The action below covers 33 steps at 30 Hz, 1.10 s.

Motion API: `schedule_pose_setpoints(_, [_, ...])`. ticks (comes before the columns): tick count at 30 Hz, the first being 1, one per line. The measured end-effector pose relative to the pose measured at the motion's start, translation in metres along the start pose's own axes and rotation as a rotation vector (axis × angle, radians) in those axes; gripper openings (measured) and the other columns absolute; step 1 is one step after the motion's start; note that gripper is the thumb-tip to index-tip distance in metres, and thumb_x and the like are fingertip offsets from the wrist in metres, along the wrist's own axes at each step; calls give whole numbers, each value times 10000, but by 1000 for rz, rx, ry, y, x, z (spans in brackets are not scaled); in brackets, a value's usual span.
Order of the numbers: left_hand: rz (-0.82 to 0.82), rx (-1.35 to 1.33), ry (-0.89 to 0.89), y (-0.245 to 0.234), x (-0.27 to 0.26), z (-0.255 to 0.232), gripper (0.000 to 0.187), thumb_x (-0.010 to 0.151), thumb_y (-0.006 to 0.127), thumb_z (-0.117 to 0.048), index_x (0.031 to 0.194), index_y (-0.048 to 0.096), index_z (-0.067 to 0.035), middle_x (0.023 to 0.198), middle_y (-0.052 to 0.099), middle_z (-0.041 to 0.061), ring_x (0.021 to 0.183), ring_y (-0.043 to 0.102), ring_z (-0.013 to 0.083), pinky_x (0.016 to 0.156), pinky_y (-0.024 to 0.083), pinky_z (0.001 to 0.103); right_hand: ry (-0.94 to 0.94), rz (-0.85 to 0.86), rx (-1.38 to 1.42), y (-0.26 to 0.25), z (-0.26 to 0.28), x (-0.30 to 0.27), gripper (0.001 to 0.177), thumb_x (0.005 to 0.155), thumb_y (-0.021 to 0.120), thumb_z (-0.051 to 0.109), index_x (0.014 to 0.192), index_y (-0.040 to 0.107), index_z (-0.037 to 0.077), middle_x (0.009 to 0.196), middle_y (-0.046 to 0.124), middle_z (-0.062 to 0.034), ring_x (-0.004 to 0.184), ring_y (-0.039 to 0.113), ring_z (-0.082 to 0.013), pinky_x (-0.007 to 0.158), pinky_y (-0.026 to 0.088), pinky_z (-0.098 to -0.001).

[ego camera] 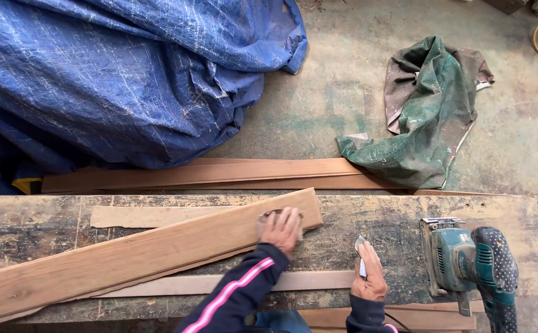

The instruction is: Manually sanding a wooden plank using sandpaper to smooth the surface.

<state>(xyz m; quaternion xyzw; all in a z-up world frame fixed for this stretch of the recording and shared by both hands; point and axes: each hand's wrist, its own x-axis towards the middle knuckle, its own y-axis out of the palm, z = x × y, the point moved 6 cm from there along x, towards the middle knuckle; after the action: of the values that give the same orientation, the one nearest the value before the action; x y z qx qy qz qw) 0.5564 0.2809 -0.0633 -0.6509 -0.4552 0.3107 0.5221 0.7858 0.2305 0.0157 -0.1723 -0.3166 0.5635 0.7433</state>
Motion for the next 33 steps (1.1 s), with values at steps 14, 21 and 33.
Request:
schedule_pose_setpoints(14, [-34, 270, -492, -64, -214, 173, 576, 926, 560, -273, 1483, 447, -179, 1614, 375, 47, 1489, 332, 314, 1138, 267, 728, -301, 169, -256, 103, 29, 15, 611, 749, 524, -77, 1335, 646, 43, 1405, 622, -190, 1357, 568, -336, 1213, 366, -518])
schedule_pose_setpoints(21, [-80, 190, -606, -66, -225, 180, 560, 975, 462, -399, 1503, 430, -215, 1642, 303, -11, 1524, 248, 308, 1153, 185, 743, -601, 451, -177, 198, 122, -32, 755, 631, 538, -62, 1378, 601, 20, 1495, 540, -196, 1397, 510, -374, 1190, 333, -539])
schedule_pose_setpoints(33, [-85, 173, -626, -67, -222, 175, 556, 960, 483, -407, 1480, 460, -209, 1629, 324, -7, 1518, 253, 312, 1137, 197, 745, -537, 489, -147, 222, 138, -48, 748, 614, 516, -90, 1353, 611, -27, 1486, 548, -229, 1421, 483, -385, 1190, 354, -541])
